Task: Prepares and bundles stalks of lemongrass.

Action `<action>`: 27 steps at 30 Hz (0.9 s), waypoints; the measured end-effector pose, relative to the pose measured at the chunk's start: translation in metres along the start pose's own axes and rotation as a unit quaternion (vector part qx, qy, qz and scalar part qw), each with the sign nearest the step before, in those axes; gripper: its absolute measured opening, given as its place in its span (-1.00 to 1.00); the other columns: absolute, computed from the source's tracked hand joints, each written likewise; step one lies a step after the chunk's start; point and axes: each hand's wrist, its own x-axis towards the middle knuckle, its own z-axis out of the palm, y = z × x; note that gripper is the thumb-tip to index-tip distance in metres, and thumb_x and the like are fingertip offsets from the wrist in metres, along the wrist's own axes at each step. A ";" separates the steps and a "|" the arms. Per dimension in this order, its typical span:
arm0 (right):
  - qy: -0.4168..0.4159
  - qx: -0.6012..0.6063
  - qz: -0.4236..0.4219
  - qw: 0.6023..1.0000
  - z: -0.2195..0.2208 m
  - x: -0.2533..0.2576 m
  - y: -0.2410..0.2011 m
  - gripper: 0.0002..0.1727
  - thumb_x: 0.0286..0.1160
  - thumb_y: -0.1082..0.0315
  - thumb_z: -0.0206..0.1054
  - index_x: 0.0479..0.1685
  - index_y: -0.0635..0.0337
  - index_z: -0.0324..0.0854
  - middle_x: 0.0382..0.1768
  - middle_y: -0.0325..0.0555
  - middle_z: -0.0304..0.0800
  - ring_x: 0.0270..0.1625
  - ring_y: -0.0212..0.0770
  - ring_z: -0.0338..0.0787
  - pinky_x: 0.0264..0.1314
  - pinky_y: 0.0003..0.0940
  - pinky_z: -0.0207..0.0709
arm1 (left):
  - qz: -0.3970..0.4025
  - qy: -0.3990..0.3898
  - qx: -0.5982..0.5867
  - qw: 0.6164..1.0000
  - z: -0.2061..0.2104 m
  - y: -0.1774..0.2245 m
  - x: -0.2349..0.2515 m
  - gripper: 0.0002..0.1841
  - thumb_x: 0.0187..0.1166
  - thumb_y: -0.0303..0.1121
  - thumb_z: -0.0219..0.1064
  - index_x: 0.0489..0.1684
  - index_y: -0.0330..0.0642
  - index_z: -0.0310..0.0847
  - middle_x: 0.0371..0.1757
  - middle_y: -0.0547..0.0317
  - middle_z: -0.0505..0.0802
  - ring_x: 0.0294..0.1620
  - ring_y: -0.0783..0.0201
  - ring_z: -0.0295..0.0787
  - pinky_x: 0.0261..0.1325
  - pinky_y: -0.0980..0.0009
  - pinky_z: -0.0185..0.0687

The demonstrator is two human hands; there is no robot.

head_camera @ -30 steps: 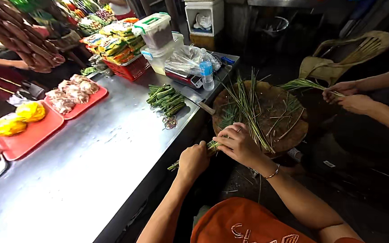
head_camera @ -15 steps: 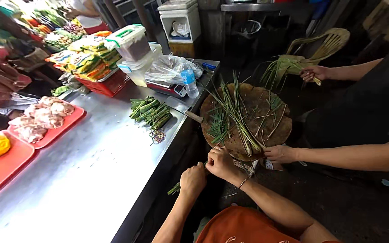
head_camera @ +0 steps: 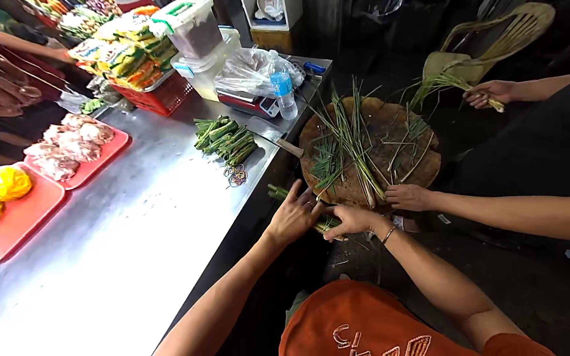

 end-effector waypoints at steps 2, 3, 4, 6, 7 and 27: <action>0.045 0.106 0.003 0.993 0.014 0.001 0.015 -0.41 0.37 0.23 0.48 0.37 0.37 0.51 -0.12 -0.09 0.83 -0.24 -0.35 0.83 -0.06 -0.37 0.75 | -0.060 -0.060 0.000 0.996 -0.009 0.002 0.005 -0.20 0.18 -0.39 0.72 0.59 -0.06 0.55 0.80 -0.07 0.38 0.90 -0.12 -0.01 0.68 -0.62 -0.40; 0.076 0.167 0.003 0.983 0.021 0.000 0.022 -0.46 0.39 0.27 0.43 0.33 0.38 0.51 -0.15 -0.09 0.86 -0.24 -0.29 0.86 -0.06 -0.33 0.78 | -0.104 -0.071 -0.013 0.992 -0.014 0.004 0.005 0.04 -0.02 -0.29 0.83 0.73 0.03 0.42 0.90 0.00 0.18 0.94 -0.12 -0.19 0.64 -0.67 -0.49; 0.100 0.223 -0.002 0.970 0.027 -0.001 0.028 -0.49 0.42 0.29 0.39 0.32 0.38 0.50 -0.16 -0.08 0.87 -0.22 -0.24 0.88 -0.03 -0.27 0.81 | -0.150 -0.056 -0.045 0.986 -0.016 0.006 0.002 0.15 -0.12 -0.20 0.87 0.77 0.08 0.36 0.92 0.00 0.13 0.94 -0.17 -0.22 0.61 -0.72 -0.49; 0.120 0.310 -0.023 0.943 0.037 -0.004 0.036 -0.51 0.47 0.27 0.32 0.33 0.35 0.46 -0.16 -0.07 0.89 -0.17 -0.17 0.90 0.03 -0.21 0.81 | -0.257 0.010 -0.140 0.956 -0.010 0.012 -0.013 0.13 0.04 0.08 0.75 0.80 -0.04 0.29 0.88 -0.17 0.17 0.91 -0.29 -0.16 0.64 -0.70 -0.42; 0.118 0.335 -0.038 0.934 0.042 -0.004 0.040 -0.51 0.48 0.24 0.30 0.33 0.32 0.44 -0.15 -0.06 0.90 -0.15 -0.15 0.91 0.05 -0.21 0.80 | -0.322 0.044 -0.219 0.920 0.000 0.019 -0.022 0.10 0.20 0.20 0.62 0.80 -0.19 0.25 0.85 -0.25 0.21 0.89 -0.28 -0.09 0.72 -0.58 -0.32; 0.292 -0.361 0.139 0.875 -0.130 0.317 0.010 -0.19 0.41 0.44 0.46 0.77 0.10 0.30 0.52 0.36 0.50 0.53 0.39 0.55 0.55 0.31 0.41 | -0.507 -0.079 -0.459 0.725 0.103 -0.128 -0.082 -0.48 0.63 -0.10 0.33 0.37 -0.35 0.49 -0.20 -0.07 0.81 -0.21 0.05 0.81 -0.01 0.02 0.72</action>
